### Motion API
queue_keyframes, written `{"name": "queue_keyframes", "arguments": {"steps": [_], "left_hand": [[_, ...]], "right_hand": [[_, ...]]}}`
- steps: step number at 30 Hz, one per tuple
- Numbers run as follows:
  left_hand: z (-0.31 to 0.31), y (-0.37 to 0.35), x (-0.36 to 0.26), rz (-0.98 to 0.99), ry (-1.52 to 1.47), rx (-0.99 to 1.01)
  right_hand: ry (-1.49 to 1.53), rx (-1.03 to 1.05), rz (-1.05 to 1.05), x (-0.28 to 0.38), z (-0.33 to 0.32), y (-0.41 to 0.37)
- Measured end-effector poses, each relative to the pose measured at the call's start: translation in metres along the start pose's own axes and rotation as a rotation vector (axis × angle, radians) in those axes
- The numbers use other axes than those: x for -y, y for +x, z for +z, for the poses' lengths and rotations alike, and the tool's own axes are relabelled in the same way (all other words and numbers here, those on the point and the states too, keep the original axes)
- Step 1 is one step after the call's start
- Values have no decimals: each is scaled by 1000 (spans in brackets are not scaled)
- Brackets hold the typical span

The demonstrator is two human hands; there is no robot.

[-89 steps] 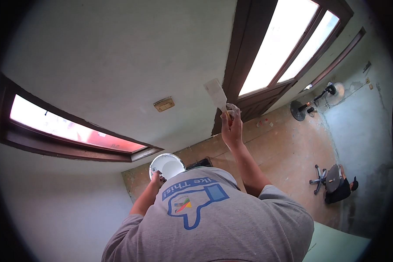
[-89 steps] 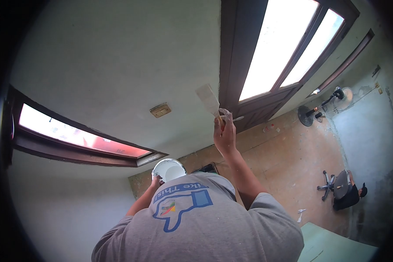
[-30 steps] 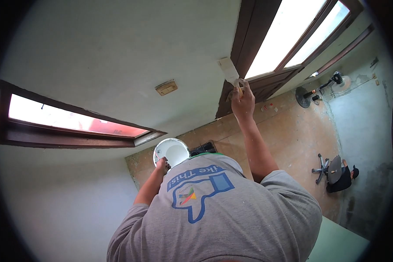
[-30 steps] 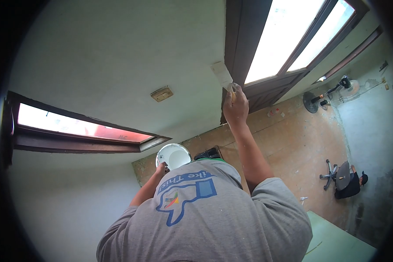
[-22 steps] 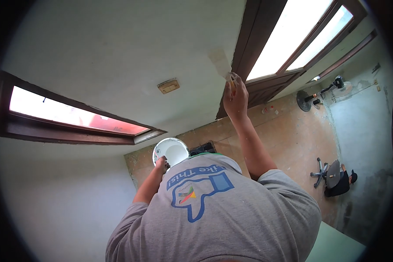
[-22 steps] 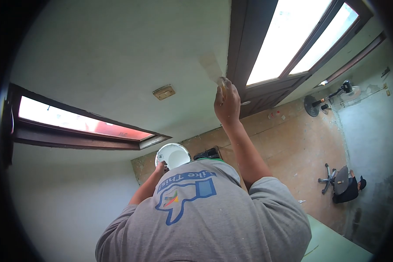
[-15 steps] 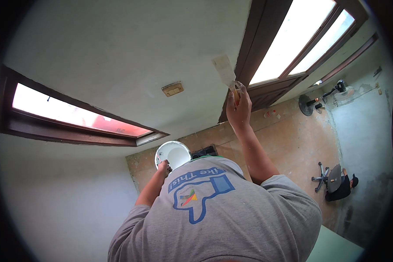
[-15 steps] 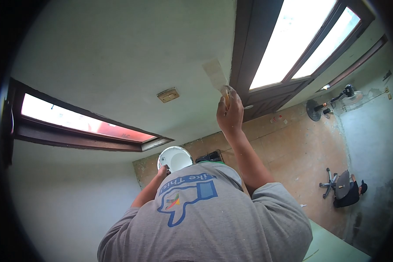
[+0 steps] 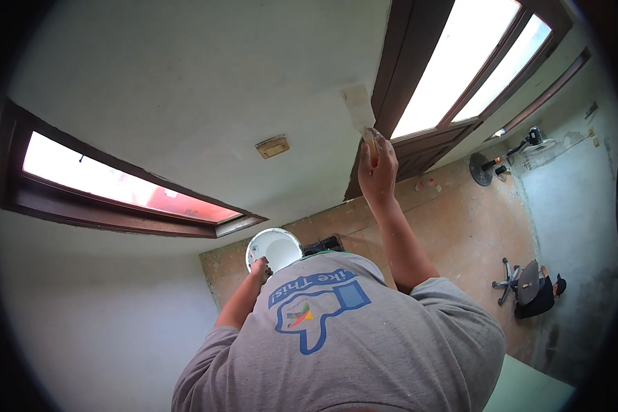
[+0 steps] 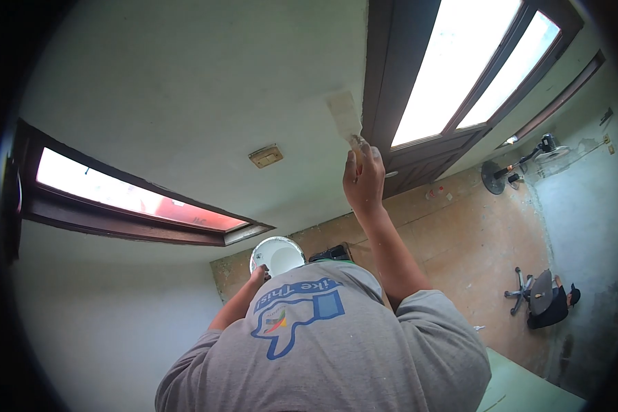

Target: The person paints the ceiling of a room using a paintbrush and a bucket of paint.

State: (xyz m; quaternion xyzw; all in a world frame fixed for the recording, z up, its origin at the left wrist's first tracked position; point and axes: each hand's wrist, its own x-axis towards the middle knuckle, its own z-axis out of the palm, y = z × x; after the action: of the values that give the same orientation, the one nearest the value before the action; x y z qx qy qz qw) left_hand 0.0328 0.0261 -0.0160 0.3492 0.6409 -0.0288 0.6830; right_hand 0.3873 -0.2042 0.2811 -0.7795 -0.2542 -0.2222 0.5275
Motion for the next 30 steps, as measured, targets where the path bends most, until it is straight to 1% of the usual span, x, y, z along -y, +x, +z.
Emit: {"name": "queue_keyframes", "arguments": {"steps": [2, 5, 6, 7, 8, 10, 11, 13, 14, 17, 19, 22, 23, 25, 26, 28, 30], "left_hand": [[3, 2, -1, 4, 2, 9], [9, -4, -4, 28, 33, -69], [7, -1, -3, 2, 22, -70], [6, -3, -3, 12, 35, -69], [5, -5, -3, 19, 47, -69], [4, -8, -4, 31, 32, -56], [3, -8, -3, 26, 17, -50], [-1, -2, -2, 14, -7, -31], [-2, 1, 0, 0, -30, -13], [-1, 3, -1, 1, -5, -13], [-1, 3, -3, 18, 14, -13], [-1, 3, -4, 41, 29, -9], [-1, 4, -4, 44, 33, -10], [-2, 4, -3, 47, 41, -12], [-2, 5, -3, 44, 46, -14], [-3, 5, -2, 32, 61, -21], [-1, 1, -1, 48, 70, -20]], "right_hand": [[-19, 17, 3, -2, 1, 9], [-80, 45, 24, -8, -1, 10], [-122, 63, 47, -11, -3, 6], [-125, 42, -18, -10, -6, 4], [-123, 29, -28, -10, -9, 2], [-127, 99, 52, -5, -16, 0], [-126, 95, 48, -4, -15, 2], [-80, 14, 1, 0, -12, 6], [-81, 15, 2, 0, -10, 8], [-77, 42, 39, -10, -4, 7], [-202, 121, 117, -16, -5, 1], [-253, 117, 154, -14, -16, -7], [-251, 114, 154, -13, -16, -5], [-223, -28, 57, -4, -19, 5], [-224, -27, 60, 0, -20, 11], [-120, -102, 5, 7, -19, 25], [-130, -79, 25, -9, -11, 23]]}}
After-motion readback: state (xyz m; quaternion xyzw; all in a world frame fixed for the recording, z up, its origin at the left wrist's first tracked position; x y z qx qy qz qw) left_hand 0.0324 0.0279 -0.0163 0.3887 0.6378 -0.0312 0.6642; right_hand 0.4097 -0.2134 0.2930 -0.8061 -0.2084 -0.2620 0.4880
